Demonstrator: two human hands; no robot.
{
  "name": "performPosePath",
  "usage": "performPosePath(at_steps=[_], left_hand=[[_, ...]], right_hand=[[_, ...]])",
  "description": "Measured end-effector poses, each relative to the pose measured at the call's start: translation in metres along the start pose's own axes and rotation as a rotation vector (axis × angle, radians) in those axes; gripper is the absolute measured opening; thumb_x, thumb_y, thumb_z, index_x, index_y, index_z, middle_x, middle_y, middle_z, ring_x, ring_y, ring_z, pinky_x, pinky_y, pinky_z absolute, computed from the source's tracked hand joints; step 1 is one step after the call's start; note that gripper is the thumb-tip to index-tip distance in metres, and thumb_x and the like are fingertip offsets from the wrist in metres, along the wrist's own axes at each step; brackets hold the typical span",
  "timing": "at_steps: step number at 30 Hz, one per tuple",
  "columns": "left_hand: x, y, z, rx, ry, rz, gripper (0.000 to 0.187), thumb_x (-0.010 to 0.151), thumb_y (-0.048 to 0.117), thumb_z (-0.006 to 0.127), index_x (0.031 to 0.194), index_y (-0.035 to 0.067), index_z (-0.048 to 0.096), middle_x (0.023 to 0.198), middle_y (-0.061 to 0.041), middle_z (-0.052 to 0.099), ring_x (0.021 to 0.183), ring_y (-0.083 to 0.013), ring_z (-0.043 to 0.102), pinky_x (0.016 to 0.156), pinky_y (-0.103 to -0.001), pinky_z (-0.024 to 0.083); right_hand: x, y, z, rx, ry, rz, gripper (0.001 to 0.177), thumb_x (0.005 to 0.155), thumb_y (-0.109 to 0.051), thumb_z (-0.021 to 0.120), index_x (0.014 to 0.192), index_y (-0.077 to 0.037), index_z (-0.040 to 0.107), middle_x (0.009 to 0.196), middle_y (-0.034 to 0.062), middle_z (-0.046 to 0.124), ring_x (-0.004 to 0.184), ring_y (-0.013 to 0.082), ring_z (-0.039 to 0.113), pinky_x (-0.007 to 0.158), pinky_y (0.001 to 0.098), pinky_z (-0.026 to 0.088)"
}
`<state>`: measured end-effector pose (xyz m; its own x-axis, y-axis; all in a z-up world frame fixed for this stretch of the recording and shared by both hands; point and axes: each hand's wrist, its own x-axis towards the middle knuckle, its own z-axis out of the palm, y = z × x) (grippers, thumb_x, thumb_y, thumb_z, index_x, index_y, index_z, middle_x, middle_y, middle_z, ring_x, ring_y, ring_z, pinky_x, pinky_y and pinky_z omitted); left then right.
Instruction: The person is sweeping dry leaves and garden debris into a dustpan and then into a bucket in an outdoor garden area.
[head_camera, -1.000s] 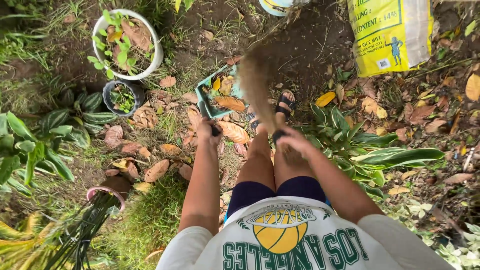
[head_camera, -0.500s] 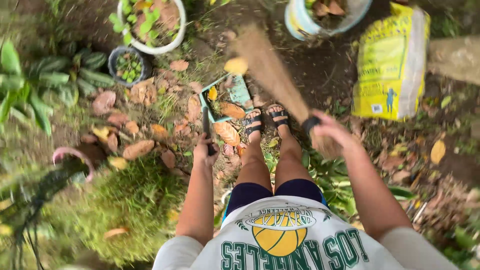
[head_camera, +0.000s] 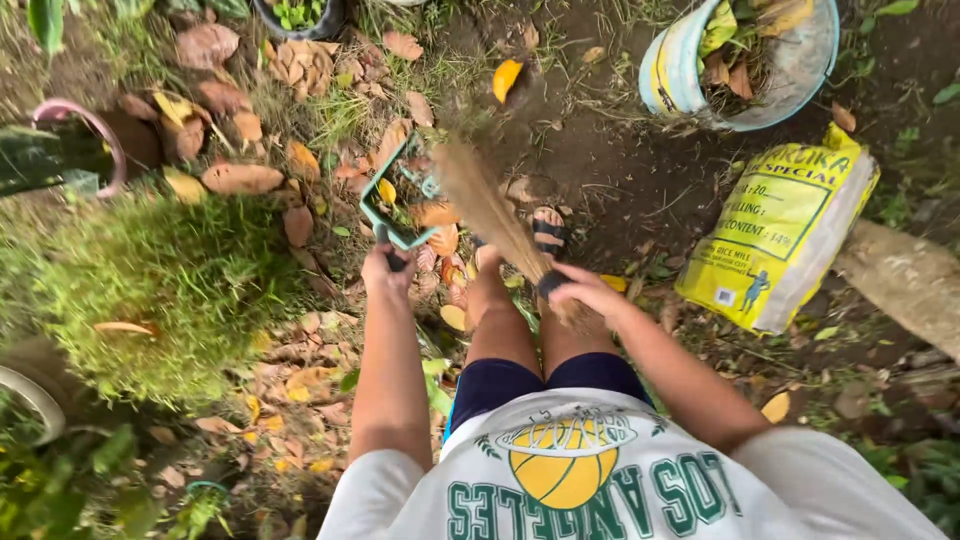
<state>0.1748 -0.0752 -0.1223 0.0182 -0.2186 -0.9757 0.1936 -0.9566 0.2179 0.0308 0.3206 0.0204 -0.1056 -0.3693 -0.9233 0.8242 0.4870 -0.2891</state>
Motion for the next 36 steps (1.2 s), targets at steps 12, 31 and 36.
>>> performPosePath(at_steps=[12,31,36], left_hand=[[-0.009,0.021,-0.045,-0.095,-0.038,0.072,0.027,0.093,-0.003,0.047,0.115,0.013,0.047,0.090,-0.007,0.045,0.064,-0.0185,0.045,0.050,-0.029,0.043],[-0.043,0.121,-0.025,-0.178,0.107,0.124,0.032,0.103,0.008,0.038,0.133,-0.001,0.045,0.102,-0.013,0.049,0.067,-0.0132,0.045,0.053,-0.024,0.044],[-0.045,0.128,-0.043,-0.142,0.193,0.064,0.020,0.104,0.006,0.044,0.123,0.001,0.050,0.100,-0.017,0.058,0.070,-0.0128,0.051,0.054,-0.022,0.046]], right_hand=[[-0.019,-0.075,-0.085,0.283,0.185,-0.301,0.074,0.081,-0.008,0.062,0.152,-0.004,0.045,0.112,0.0161,0.067,0.089,0.0238,0.070,0.070,0.0406,0.061],[-0.019,-0.085,0.064,0.010,-0.194,0.004,0.089,0.068,-0.015,0.070,0.153,-0.015,0.041,0.124,0.0151,0.068,0.096,0.0247,0.073,0.069,0.0391,0.062],[0.068,-0.120,0.079,0.011,0.199,-0.282,0.085,0.075,-0.009,0.068,0.156,-0.012,0.043,0.124,0.0114,0.070,0.098,0.0197,0.072,0.084,0.0327,0.061]])
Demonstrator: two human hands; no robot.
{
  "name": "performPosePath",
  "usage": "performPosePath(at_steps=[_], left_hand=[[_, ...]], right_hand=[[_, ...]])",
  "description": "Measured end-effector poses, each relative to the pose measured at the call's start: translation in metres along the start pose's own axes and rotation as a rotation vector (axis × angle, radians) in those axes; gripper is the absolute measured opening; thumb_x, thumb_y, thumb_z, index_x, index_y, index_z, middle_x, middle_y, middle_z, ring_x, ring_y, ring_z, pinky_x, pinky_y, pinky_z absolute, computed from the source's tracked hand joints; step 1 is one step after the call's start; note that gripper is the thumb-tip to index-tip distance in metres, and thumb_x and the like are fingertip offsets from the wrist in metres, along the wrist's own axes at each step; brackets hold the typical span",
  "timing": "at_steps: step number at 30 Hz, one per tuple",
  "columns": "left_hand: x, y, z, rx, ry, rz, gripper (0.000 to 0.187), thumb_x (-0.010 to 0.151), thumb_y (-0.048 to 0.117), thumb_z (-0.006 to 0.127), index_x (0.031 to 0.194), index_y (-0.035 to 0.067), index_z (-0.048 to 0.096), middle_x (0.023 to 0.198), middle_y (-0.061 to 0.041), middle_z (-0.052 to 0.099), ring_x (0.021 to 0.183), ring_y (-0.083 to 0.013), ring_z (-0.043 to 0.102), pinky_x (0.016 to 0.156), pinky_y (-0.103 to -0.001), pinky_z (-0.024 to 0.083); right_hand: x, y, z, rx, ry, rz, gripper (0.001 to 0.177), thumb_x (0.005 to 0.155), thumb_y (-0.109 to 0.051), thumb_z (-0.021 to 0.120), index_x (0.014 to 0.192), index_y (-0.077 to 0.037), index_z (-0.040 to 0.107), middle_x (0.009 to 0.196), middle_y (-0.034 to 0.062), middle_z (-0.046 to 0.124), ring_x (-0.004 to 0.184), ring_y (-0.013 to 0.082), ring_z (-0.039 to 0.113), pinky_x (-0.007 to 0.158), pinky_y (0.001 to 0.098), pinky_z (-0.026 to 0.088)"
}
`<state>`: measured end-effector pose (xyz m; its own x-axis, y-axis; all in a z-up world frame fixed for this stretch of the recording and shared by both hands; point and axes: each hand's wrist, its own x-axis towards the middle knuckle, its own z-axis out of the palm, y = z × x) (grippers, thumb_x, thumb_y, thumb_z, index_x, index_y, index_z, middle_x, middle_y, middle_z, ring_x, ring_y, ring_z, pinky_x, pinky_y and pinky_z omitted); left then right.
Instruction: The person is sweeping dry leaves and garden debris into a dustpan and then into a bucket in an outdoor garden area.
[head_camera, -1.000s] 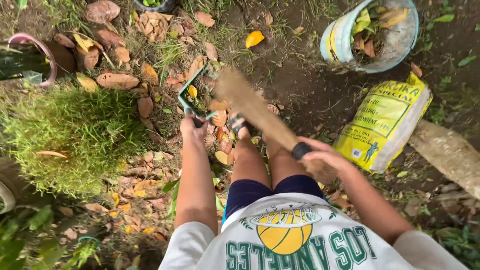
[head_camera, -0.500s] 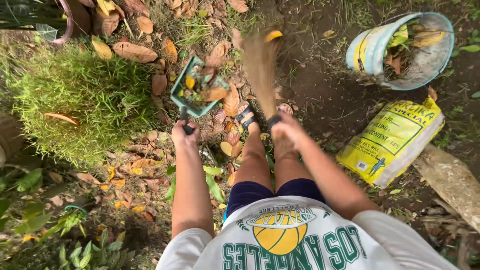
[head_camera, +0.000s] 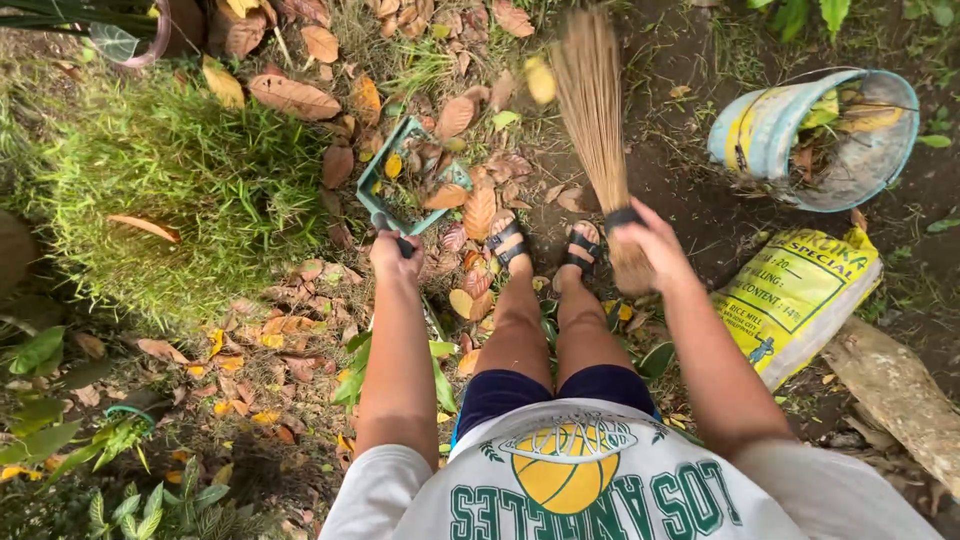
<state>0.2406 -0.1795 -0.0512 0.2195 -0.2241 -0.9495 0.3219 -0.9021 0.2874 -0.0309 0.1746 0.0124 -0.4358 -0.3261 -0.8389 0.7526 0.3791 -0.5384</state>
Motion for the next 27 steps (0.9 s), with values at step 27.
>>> performPosePath(at_steps=[27], left_hand=[[0.031,0.047,-0.098,-0.214,-0.054,-0.048,0.026,0.102,0.006,0.045,0.128,0.011,0.044,0.093,-0.012,0.048,0.060,-0.0152,0.048,0.049,-0.024,0.045]], right_hand=[[0.036,0.009,0.099,-0.214,-0.191,0.113,0.063,0.073,-0.007,0.069,0.136,-0.007,0.062,0.099,0.0067,0.069,0.083,0.0204,0.066,0.073,0.0350,0.057]])
